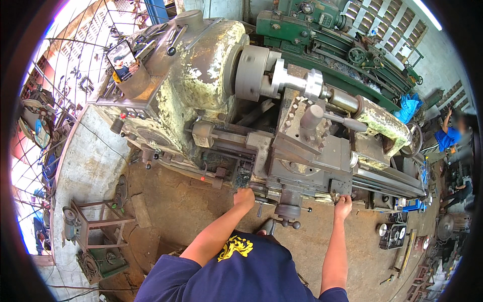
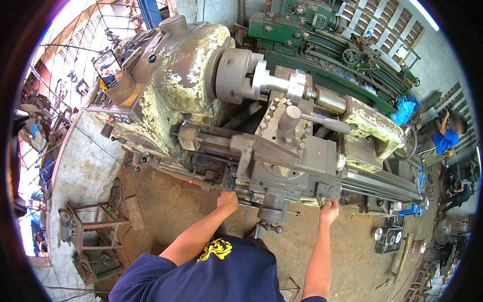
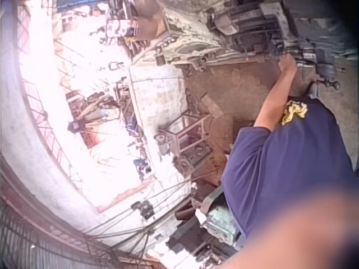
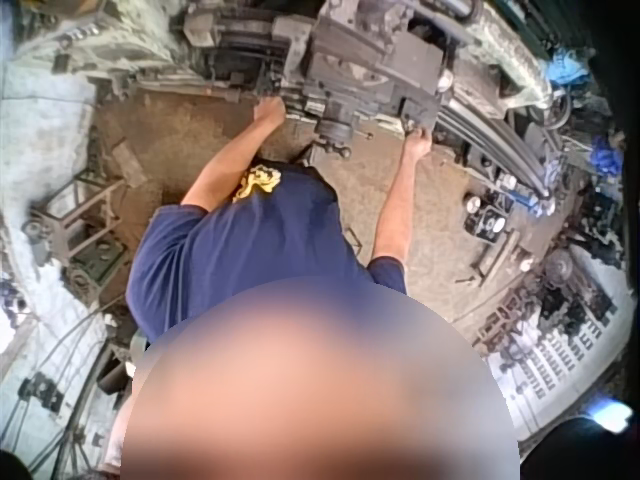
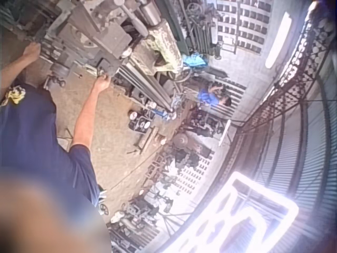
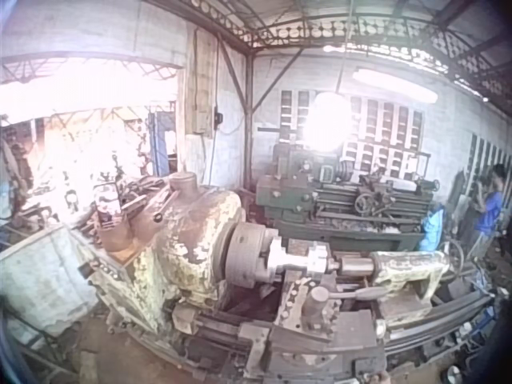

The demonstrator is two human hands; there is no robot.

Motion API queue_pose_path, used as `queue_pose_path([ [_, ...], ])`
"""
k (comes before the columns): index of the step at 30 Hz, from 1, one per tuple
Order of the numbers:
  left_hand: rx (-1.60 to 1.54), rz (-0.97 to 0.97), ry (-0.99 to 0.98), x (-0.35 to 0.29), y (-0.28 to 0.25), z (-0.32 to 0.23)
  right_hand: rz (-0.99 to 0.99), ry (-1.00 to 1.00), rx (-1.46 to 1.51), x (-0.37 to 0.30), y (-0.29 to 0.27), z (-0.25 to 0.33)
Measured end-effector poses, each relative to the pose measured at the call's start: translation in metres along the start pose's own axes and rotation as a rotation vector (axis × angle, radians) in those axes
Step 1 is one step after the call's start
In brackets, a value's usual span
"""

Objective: The person operates a metal lathe, adjusting the tool post and carriage while the workpiece rotates. They then use a caliper to measure the diameter of the workpiece and continue adjusting the machine controls.

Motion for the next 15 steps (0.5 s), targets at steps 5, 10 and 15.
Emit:
queue_pose_path([
  [5, 0.000, -0.008, 0.012, -0.001, 0.001, -0.001, -0.008, -0.016, 0.021, -0.001, 0.000, -0.001],
  [10, 0.012, -0.009, 0.013, 0.001, 0.003, 0.001, -0.081, 0.033, 0.303, -0.008, 0.007, -0.010],
  [15, 0.026, 0.046, 0.103, 0.000, 0.000, 0.013, -0.085, 0.367, 0.880, -0.072, 0.029, -0.040],
])
Point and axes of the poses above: each hand's wrist, its own x-axis towards the middle knuckle, its own y-axis out of the palm, z = x × y, the point moved 1 cm from there along x, towards the middle knuckle, and after that the axes turned 7 degrees about -x, right-handed, at the moved point
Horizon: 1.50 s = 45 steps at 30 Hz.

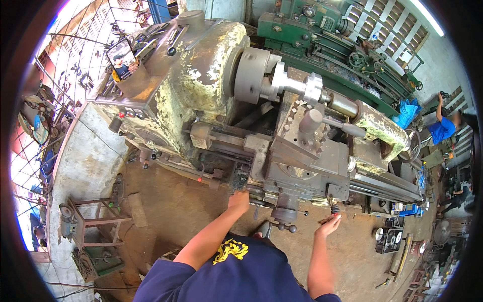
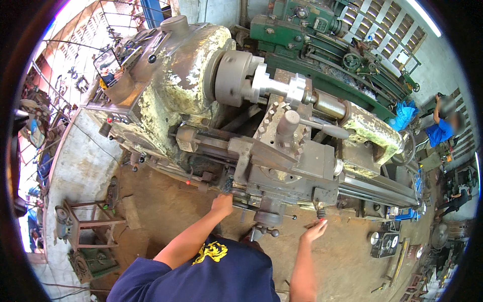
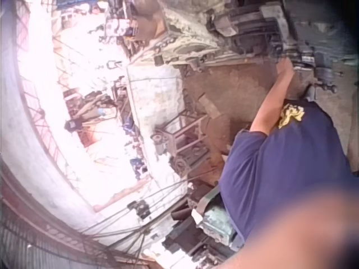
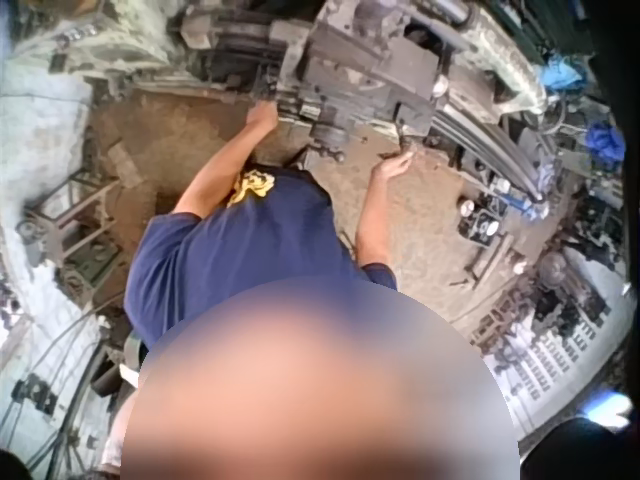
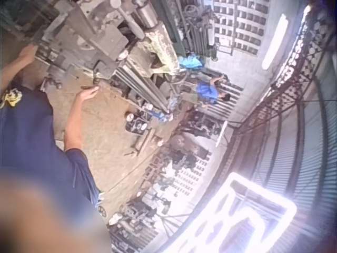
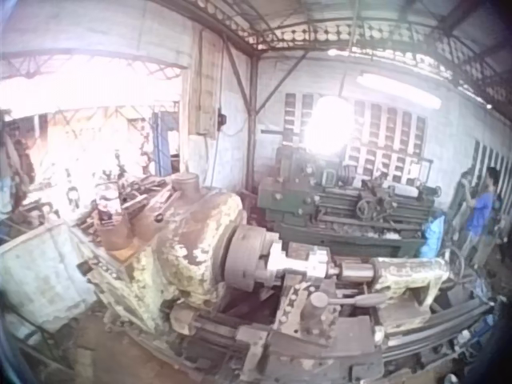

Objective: The person operates a metal lathe, adjusting the tool post and carriage while the workpiece rotates. They then use a caliper to measure the diameter of the workpiece and continue adjusting the machine controls.

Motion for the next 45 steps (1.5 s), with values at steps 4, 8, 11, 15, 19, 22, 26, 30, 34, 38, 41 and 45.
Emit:
queue_pose_path([
  [4, -0.011, -0.019, 0.030, -0.001, -0.002, 0.016, 0.149, 0.221, -0.199, -0.037, -0.009, -0.051],
  [8, -0.023, -0.035, -0.010, 0.003, 0.000, 0.025, 0.505, 0.561, -0.602, -0.040, 0.003, -0.084],
  [11, -0.022, -0.044, -0.023, 0.007, 0.002, 0.024, 0.503, 0.640, -0.599, -0.027, 0.017, -0.093],
  [15, -0.035, 0.102, -0.125, 0.012, 0.000, 0.023, 0.480, 0.751, -0.423, -0.012, 0.032, -0.103],
  [19, -0.046, 0.172, -0.168, 0.016, -0.005, 0.026, 0.485, 0.836, -0.346, 0.000, 0.036, -0.121],
  [22, -0.067, 0.243, -0.162, 0.020, -0.008, 0.030, 0.428, 0.884, -0.321, 0.011, 0.037, -0.142],
  [26, -0.074, 0.261, -0.096, 0.024, -0.008, 0.037, 0.210, 0.909, -0.137, 0.024, 0.039, -0.168],
  [30, -0.112, 0.199, -0.109, 0.023, -0.002, 0.039, 0.066, 1.127, 0.175, 0.031, 0.037, -0.175],
  [34, -0.119, 0.113, -0.116, 0.019, -0.001, 0.034, 0.040, 1.086, 0.250, 0.031, 0.030, -0.165],
  [38, -0.110, 0.243, -0.188, 0.019, -0.008, 0.029, -0.075, 1.053, 0.405, 0.033, 0.028, -0.156],
  [41, -0.117, 0.235, -0.186, 0.018, -0.011, 0.027, -0.101, 1.075, 0.437, 0.036, 0.027, -0.152],
  [45, -0.106, 0.222, -0.181, 0.018, -0.008, 0.029, -0.068, 1.104, 0.409, 0.035, 0.025, -0.148],
])
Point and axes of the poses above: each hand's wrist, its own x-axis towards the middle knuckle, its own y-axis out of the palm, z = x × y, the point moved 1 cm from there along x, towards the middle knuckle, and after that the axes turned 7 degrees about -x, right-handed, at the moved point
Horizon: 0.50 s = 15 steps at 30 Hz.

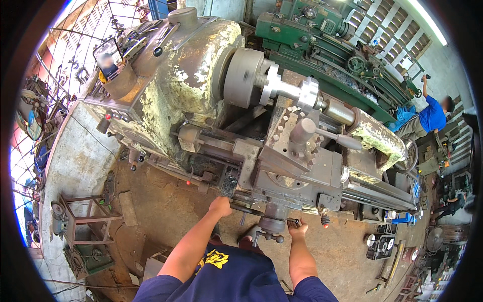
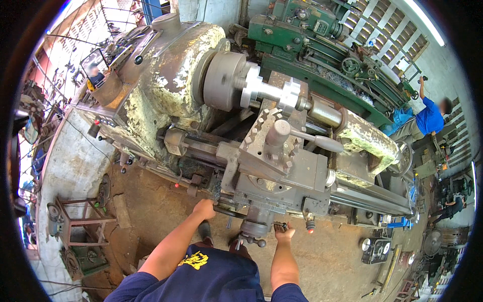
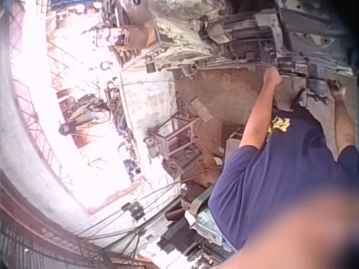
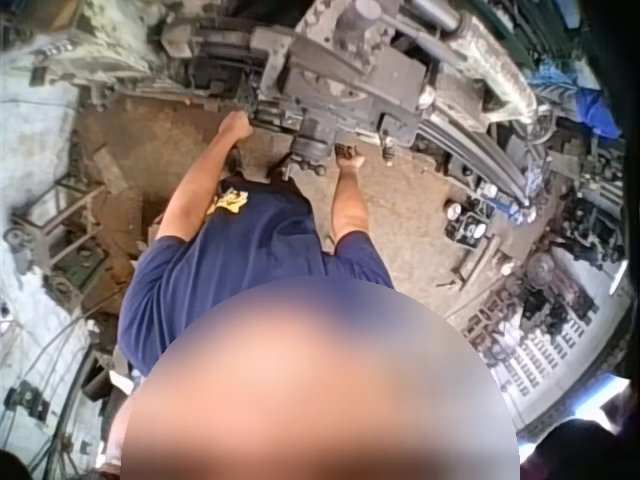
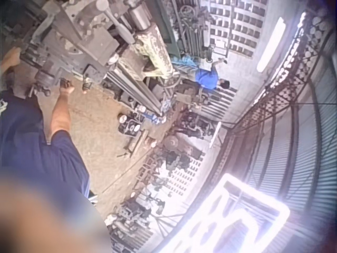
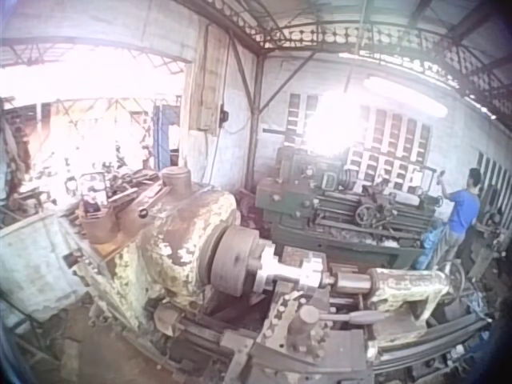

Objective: The person operates a metal lathe, adjusting the tool post and carriage while the workpiece rotates. They then use a caliper to measure the diameter of the workpiece and continue adjusting the machine controls.

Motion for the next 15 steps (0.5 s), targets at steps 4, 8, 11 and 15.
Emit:
queue_pose_path([
  [4, 0.002, -0.011, 0.011, 0.003, 0.003, 0.003, 0.043, -0.014, 0.024, -0.006, 0.000, 0.000],
  [8, -0.039, -0.055, 0.017, 0.002, 0.005, 0.004, 0.111, -0.093, 0.010, -0.001, -0.004, 0.012],
  [11, -0.037, -0.091, 0.062, 0.003, 0.008, 0.009, -0.195, -0.305, -0.535, 0.001, -0.013, 0.039],
  [15, -0.081, -0.092, 0.187, 0.012, 0.010, 0.024, -0.129, -0.717, -0.433, -0.035, -0.006, 0.100],
])
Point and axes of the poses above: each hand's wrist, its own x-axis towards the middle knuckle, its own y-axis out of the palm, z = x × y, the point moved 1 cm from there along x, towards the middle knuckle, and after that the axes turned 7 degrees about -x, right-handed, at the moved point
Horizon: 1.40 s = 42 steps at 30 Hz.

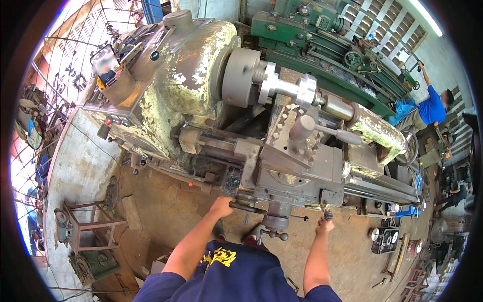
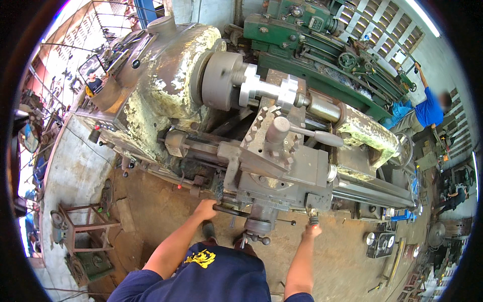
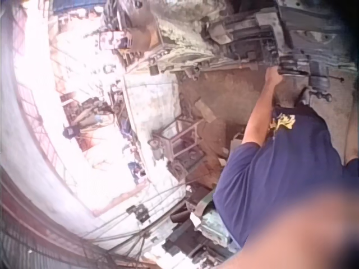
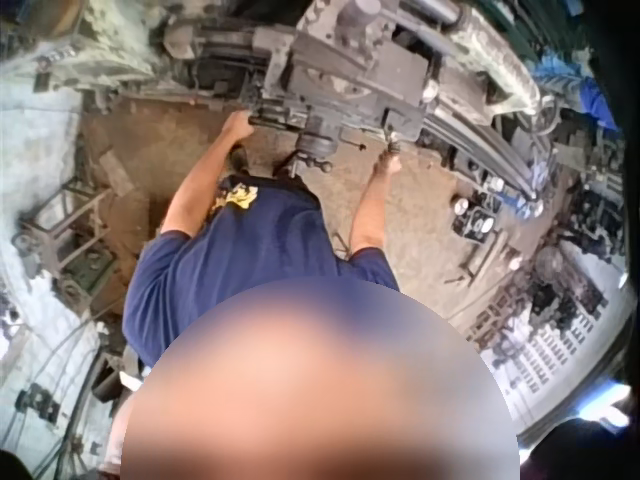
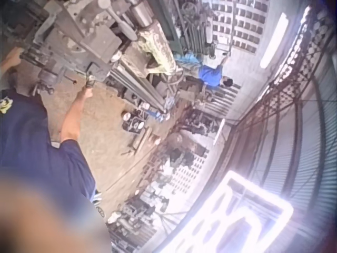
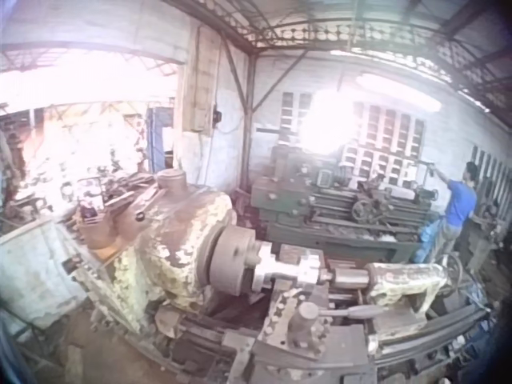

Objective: The person operates a metal lathe, adjusting the tool post and carriage while the workpiece rotates. They then use a caliper to measure the diameter of the workpiece and continue adjusting the machine controls.

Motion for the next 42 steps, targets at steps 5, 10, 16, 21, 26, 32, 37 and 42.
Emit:
queue_pose_path([
  [5, 0.068, -0.021, 0.094, 0.007, 0.001, 0.009, 0.149, -0.601, -0.138, -0.047, 0.010, 0.122],
  [10, -0.021, 0.025, -0.065, 0.000, -0.004, -0.006, 0.213, -0.982, -0.979, -0.116, 0.057, 0.149],
  [16, -0.057, 0.021, -0.134, -0.007, -0.008, -0.017, 0.087, -0.984, -0.939, -0.128, 0.066, 0.150],
  [21, -0.066, 0.007, -0.122, -0.005, -0.004, -0.013, 0.084, -0.984, -0.960, -0.128, 0.065, 0.150],
  [26, -0.078, 0.054, -0.149, 0.001, -0.002, -0.010, 0.100, -0.999, -0.935, -0.127, 0.065, 0.149],
  [32, -0.041, -0.055, -0.075, 0.000, 0.001, -0.008, 0.086, -1.010, -0.951, -0.126, 0.065, 0.148],
  [37, -0.040, -0.024, -0.104, -0.001, 0.003, -0.008, 0.095, -0.992, -0.949, -0.126, 0.065, 0.148],
  [42, -0.042, -0.064, -0.088, -0.003, 0.001, -0.011, 0.094, -0.988, -0.936, -0.123, 0.064, 0.147],
])
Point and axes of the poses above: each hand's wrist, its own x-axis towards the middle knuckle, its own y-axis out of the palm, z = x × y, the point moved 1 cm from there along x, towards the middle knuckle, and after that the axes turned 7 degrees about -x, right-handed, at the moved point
